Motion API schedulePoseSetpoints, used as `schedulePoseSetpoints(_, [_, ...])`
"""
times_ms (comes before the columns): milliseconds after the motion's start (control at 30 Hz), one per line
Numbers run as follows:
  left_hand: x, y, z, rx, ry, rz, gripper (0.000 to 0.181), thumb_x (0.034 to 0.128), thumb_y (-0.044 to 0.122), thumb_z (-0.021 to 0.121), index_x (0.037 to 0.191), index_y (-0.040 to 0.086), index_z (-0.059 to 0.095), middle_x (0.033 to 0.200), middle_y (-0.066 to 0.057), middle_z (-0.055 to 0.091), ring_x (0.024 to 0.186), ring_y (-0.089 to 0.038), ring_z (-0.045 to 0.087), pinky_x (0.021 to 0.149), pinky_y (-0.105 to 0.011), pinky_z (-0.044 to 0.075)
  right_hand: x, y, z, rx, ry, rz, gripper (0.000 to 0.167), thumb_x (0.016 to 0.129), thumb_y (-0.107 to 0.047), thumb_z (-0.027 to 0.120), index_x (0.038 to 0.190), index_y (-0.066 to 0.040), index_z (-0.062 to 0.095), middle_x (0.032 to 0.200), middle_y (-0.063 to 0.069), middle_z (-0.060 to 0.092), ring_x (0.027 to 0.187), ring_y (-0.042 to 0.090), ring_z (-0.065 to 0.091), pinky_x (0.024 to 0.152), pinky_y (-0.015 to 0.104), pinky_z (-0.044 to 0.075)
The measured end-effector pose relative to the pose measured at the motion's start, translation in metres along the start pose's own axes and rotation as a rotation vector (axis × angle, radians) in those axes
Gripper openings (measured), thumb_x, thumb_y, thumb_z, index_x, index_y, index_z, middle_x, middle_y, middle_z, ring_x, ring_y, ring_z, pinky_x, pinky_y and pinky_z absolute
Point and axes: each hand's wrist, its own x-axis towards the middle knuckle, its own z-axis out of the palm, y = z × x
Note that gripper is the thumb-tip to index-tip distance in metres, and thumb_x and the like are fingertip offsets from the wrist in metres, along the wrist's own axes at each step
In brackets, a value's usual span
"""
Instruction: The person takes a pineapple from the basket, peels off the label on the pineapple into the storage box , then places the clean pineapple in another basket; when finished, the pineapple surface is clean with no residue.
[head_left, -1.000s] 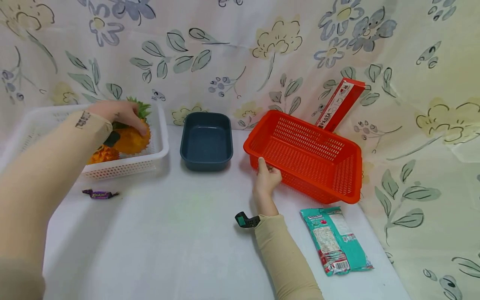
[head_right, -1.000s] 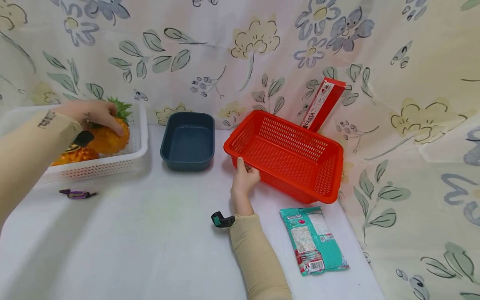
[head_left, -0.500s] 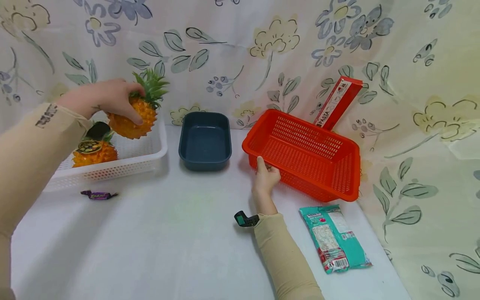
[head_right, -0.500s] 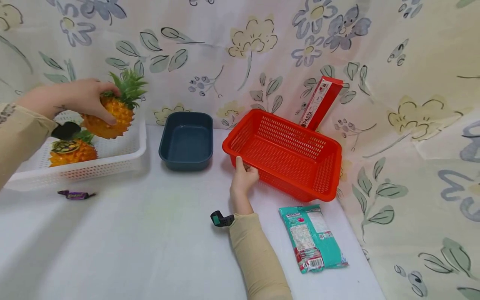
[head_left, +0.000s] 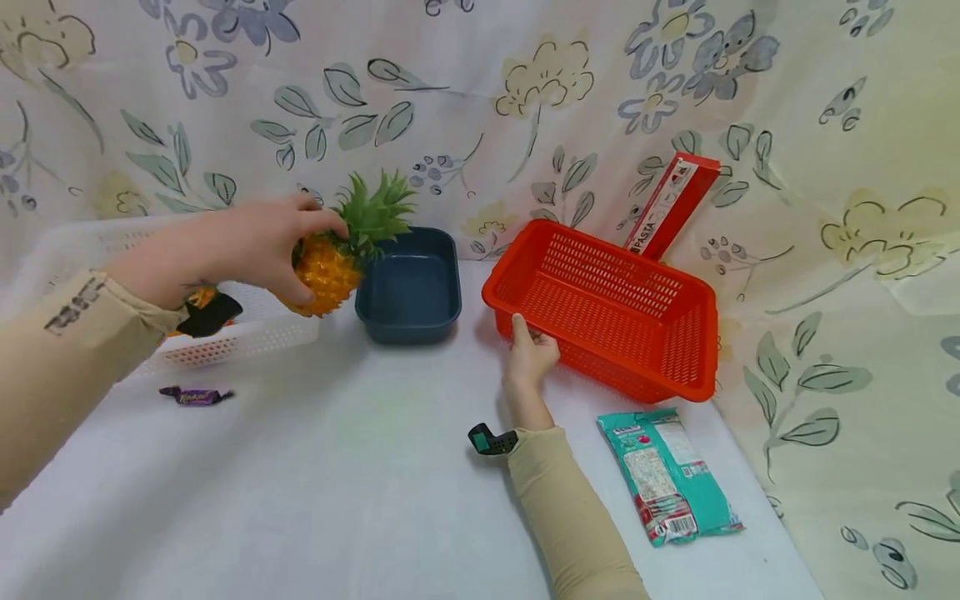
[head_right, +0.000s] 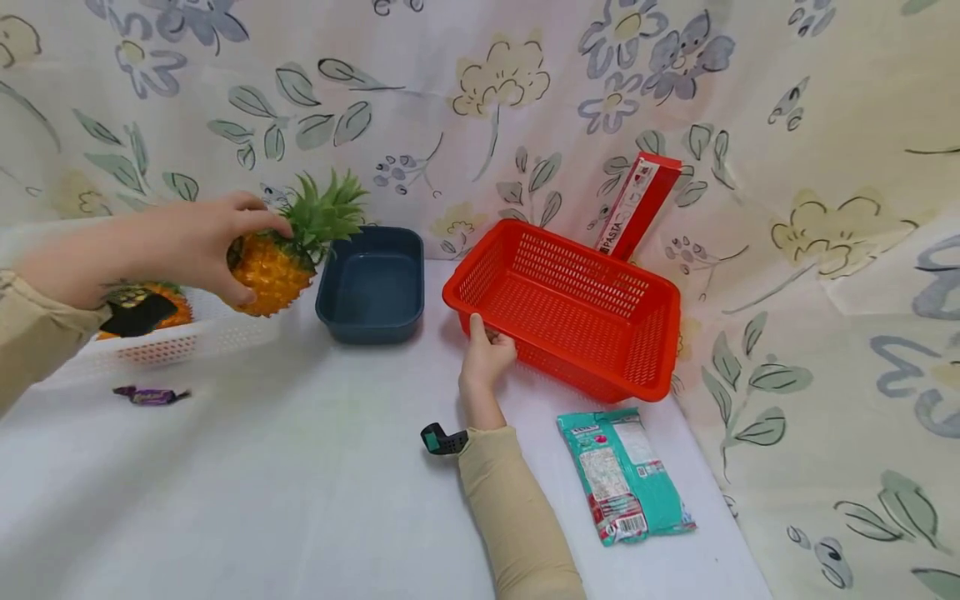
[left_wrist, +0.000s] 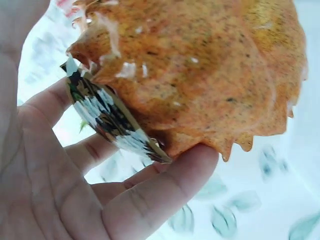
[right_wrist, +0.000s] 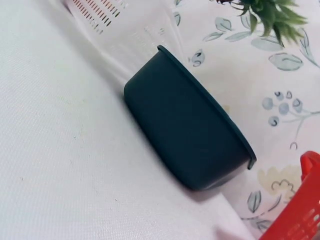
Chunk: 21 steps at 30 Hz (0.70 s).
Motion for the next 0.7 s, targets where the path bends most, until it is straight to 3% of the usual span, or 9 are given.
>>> schedulePoseSetpoints(167, [-0.016, 0.029, 0.025, 0.001, 0.046, 0.123, 0.076, 0.0604, 0.041, 0.082, 0.128, 0.027, 0.048, 0.124, -0.005, 0.042, 0.086, -0.019, 0.053, 0.069, -0.036, 0.05, 0.001, 0.0, -0.002, -0.003, -0.009, -0.006, 0.014, 0.082, -0.017, 0.07, 0.082, -0.005, 0.064, 0.069, -0.001, 0.055, 0.059, 0.015, 0.045, 0.058, 0.028, 0.044])
schedulePoseSetpoints(300, [-0.028, 0.042, 0.049, -0.024, 0.03, 0.193, 0.076, 0.0582, 0.038, 0.084, 0.126, 0.029, 0.05, 0.125, -0.002, 0.042, 0.091, -0.016, 0.052, 0.071, -0.033, 0.05, 0.0, 0.002, -0.004, -0.01, -0.016, -0.018, 0.012, 0.082, -0.017, 0.069, 0.083, -0.006, 0.066, 0.072, 0.0, 0.056, 0.058, 0.013, 0.045, 0.055, 0.024, 0.042])
schedulePoseSetpoints(500, [-0.039, 0.049, 0.083, -0.065, -0.057, 0.25, 0.077, 0.0564, 0.028, 0.084, 0.125, 0.033, 0.05, 0.129, -0.002, 0.041, 0.094, -0.018, 0.05, 0.067, -0.031, 0.049, -0.001, 0.004, -0.003, -0.027, -0.013, -0.051, 0.013, 0.08, -0.017, 0.071, 0.078, -0.005, 0.064, 0.064, -0.001, 0.052, 0.056, 0.014, 0.045, 0.052, 0.021, 0.041])
schedulePoseSetpoints(700, [-0.035, 0.052, 0.113, -0.03, -0.115, 0.294, 0.078, 0.0524, 0.027, 0.087, 0.122, 0.034, 0.052, 0.129, -0.001, 0.041, 0.094, -0.02, 0.048, 0.065, -0.033, 0.048, 0.002, 0.003, -0.002, -0.035, -0.01, -0.047, 0.014, 0.082, -0.019, 0.07, 0.081, -0.006, 0.064, 0.066, 0.0, 0.051, 0.055, 0.012, 0.044, 0.052, 0.021, 0.041])
